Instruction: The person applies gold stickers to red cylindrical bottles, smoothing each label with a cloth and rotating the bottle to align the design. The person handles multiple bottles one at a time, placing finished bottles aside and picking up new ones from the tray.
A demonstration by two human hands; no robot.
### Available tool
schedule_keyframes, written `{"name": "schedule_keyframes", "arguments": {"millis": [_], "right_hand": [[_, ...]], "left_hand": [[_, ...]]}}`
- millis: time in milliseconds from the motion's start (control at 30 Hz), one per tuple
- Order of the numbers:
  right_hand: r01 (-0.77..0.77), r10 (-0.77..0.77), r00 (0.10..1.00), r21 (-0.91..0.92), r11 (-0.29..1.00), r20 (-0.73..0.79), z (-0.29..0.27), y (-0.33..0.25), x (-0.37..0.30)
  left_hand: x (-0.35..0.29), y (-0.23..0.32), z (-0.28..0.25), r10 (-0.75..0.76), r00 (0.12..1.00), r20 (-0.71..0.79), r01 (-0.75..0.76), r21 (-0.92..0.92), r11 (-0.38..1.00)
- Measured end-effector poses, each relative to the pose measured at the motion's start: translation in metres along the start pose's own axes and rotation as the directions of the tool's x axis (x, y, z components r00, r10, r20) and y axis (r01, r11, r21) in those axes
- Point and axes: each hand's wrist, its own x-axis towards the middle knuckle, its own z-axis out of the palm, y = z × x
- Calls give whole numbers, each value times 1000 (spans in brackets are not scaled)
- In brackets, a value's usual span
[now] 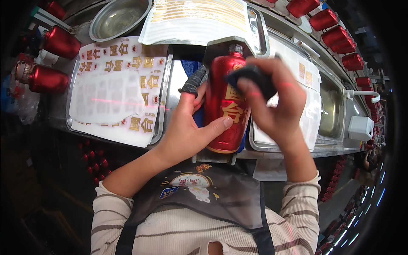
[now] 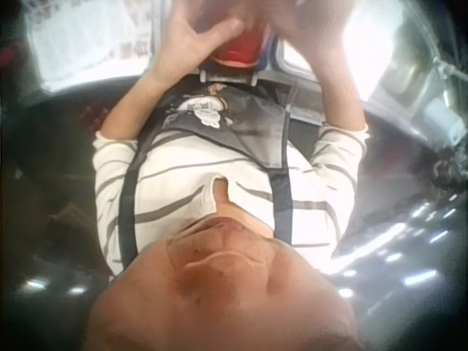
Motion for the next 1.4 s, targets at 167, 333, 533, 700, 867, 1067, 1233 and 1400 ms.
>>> {"name": "schedule_keyframes", "arguments": {"millis": [167, 333, 533, 700, 867, 1067, 1233, 1400], "right_hand": [[-70, 94, 986, 171, 983, -137, -6, 4, 4], [-238, 277, 942, 206, 949, -188, 4, 9, -7], [-241, 287, 930, 209, 948, -231, 6, 20, -24], [-358, 512, 818, 465, 810, -262, -1, 27, -32], [-372, 566, 789, 547, 750, -240, 10, 13, -47], [-355, 546, 790, 517, 779, -280, 14, 17, -48], [-343, 513, 817, 493, 799, -264, 14, 19, -50], [-304, 459, 841, 452, 839, -286, 14, 20, -50]], "left_hand": [[4, -9, -1, 72, 997, -9, -72, 20, 997], [3, -1, -2, 24, 1000, 18, -23, -22, 999], [19, 12, -25, 350, 901, 258, -426, 687, 590], [40, 18, -39, 399, 827, 396, -523, 804, 284], [65, 24, -39, 416, 808, 417, -545, 798, 259], [82, 16, -34, 431, 826, 362, -545, 708, 449], [61, 9, -44, 493, 719, 490, -661, 702, 266], [44, 12, -34, 506, 727, 464, -639, 728, 250]]}}
